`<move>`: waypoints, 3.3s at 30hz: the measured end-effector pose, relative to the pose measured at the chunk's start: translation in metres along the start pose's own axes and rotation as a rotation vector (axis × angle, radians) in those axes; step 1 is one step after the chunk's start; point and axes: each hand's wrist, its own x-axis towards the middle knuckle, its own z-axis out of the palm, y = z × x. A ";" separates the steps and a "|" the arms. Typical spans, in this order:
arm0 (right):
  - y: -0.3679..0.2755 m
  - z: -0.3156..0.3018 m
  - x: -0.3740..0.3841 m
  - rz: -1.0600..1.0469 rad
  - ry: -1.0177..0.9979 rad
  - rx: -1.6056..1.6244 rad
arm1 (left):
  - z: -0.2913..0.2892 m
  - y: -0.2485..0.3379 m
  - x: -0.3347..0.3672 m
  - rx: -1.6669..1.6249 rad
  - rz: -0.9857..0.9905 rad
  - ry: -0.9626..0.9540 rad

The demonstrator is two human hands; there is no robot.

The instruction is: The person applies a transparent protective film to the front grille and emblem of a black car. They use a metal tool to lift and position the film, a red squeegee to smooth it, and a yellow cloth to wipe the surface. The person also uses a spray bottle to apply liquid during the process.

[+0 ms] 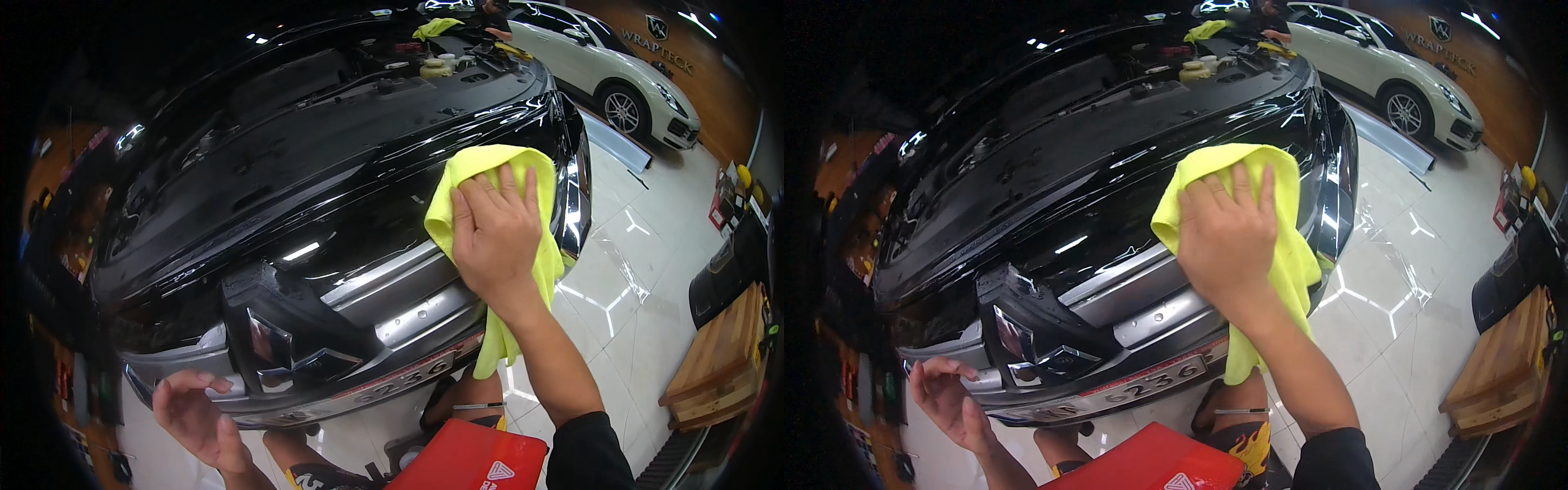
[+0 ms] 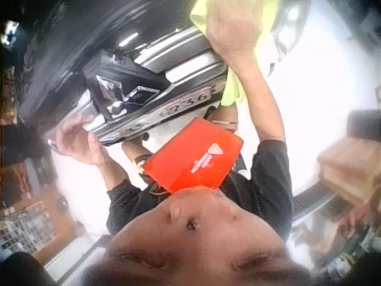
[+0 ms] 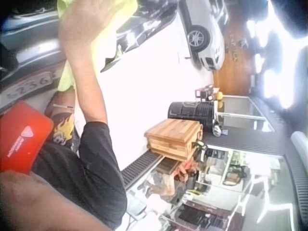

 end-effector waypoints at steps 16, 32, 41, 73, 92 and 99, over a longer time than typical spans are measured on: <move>-0.031 0.001 -0.010 -0.059 -0.080 0.163 | -0.001 0.014 0.008 0.050 0.126 -0.189; 0.015 -0.003 -0.001 0.007 -0.070 -0.039 | -0.006 0.031 0.001 0.007 -0.062 -0.123; 0.055 0.011 -0.011 -0.012 -0.058 0.006 | 0.042 0.010 0.019 0.014 0.072 -0.204; -0.028 0.001 -0.017 -0.165 -0.177 0.456 | 0.084 -0.032 -0.019 0.259 0.266 -0.071; 0.143 0.013 0.026 0.277 0.014 -0.124 | 0.091 -0.036 -0.015 0.111 0.196 -0.111; 0.017 0.006 -0.017 -0.023 -0.068 0.219 | 0.080 -0.034 -0.024 0.200 0.177 -0.070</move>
